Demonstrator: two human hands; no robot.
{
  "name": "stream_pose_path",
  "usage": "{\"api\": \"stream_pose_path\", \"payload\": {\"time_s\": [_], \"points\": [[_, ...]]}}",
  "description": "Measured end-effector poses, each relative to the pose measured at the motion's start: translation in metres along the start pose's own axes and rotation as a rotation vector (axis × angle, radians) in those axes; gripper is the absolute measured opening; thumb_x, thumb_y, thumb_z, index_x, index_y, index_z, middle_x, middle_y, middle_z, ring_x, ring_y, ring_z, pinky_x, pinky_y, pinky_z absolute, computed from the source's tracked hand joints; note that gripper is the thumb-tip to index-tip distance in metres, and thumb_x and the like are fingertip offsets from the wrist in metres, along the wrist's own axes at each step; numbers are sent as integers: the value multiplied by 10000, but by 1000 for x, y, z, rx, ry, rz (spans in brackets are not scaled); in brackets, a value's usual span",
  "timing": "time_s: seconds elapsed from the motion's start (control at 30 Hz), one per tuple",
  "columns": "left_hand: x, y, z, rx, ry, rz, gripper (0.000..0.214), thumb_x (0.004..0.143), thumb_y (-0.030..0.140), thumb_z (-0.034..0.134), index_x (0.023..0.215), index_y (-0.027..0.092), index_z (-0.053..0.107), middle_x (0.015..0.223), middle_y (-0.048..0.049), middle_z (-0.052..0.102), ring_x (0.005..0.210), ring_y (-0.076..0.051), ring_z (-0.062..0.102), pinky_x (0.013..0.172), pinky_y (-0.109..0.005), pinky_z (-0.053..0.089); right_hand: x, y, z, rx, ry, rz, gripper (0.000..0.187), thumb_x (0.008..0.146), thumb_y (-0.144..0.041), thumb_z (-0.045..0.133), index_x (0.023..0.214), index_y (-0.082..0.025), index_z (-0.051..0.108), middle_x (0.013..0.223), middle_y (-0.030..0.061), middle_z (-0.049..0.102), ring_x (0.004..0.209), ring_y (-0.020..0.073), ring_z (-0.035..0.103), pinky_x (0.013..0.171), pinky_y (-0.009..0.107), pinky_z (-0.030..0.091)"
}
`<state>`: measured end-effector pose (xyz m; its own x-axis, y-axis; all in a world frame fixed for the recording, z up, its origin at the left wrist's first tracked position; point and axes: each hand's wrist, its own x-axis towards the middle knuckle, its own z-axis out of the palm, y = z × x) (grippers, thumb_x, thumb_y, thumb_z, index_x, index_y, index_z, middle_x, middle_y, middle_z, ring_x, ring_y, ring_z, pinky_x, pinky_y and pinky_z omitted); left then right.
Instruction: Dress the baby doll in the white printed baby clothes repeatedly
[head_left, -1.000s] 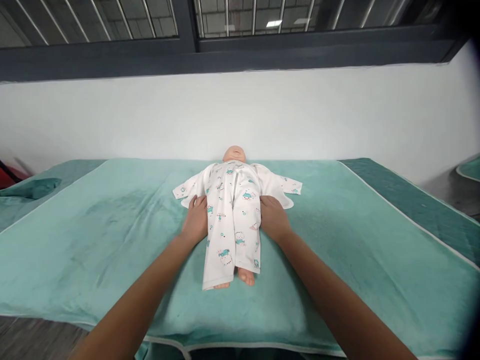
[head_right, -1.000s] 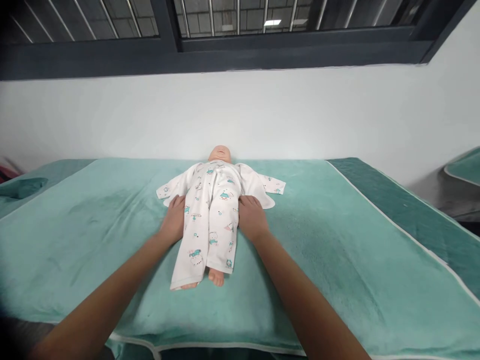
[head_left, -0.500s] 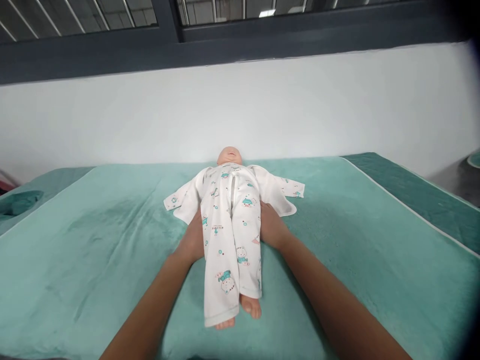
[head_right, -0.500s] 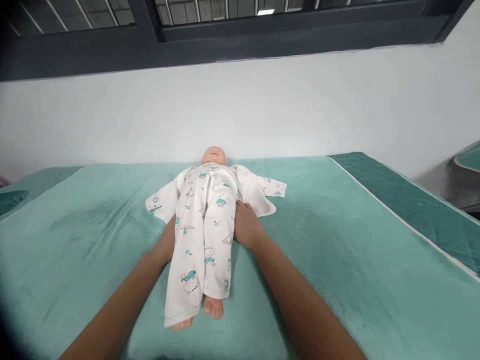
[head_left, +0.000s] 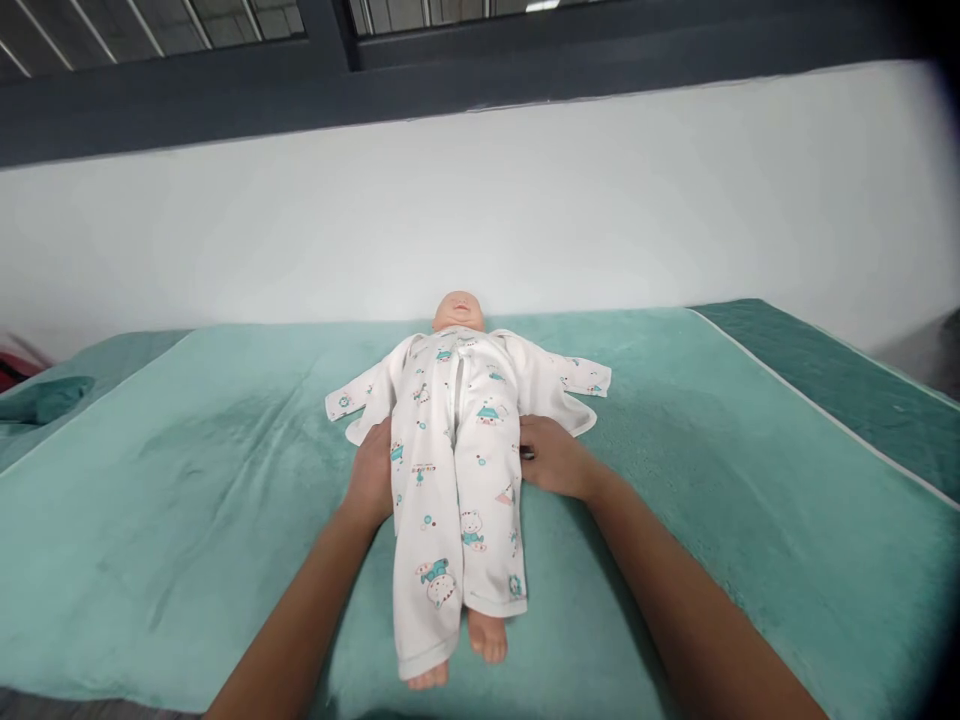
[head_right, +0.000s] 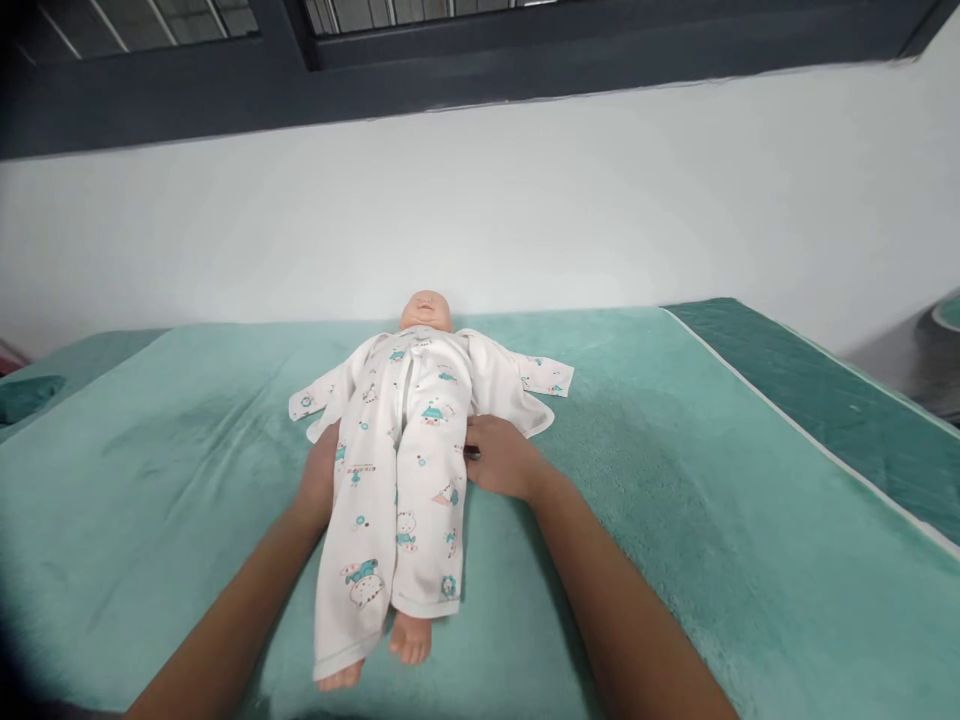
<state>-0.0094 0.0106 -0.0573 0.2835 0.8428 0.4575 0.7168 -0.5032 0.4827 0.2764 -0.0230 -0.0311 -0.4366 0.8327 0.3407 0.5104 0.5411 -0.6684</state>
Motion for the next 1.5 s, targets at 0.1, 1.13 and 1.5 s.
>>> {"api": "stream_pose_path", "payload": {"time_s": [0.1, 1.13, 1.5], "points": [[-12, 2, -9, 107, -5, 124, 229, 850, 338, 512, 718, 218, 656, 819, -82, 633, 808, -254, 551, 738, -391, 446, -2, -1, 0, 78, -54, 15, 253, 740, -90, 547, 756, -240, 751, 892, 2, 721, 820, 185, 655, 742, 280, 484], [-23, -2, -17, 372, 209, -455, 359, 918, 366, 448, 1191, 168, 569, 1233, -134, 617, 1215, -321, 493, 966, -457, 392, -4, 7, -28, 262, 587, 501, 253, 817, -467, 585, 847, -215, 590, 871, 20, 655, 781, 194, 571, 688, 301, 413], [-26, -3, -18, 355, 172, -470, 345, 896, 318, 479, 1204, 200, 581, 1180, -102, 662, 1145, -304, 553, 937, -436, 378, 32, -74, -68, 508, -203, 138, 223, 858, -419, 591, 873, -207, 658, 1013, 59, 706, 857, 186, 634, 684, 302, 464]]}}
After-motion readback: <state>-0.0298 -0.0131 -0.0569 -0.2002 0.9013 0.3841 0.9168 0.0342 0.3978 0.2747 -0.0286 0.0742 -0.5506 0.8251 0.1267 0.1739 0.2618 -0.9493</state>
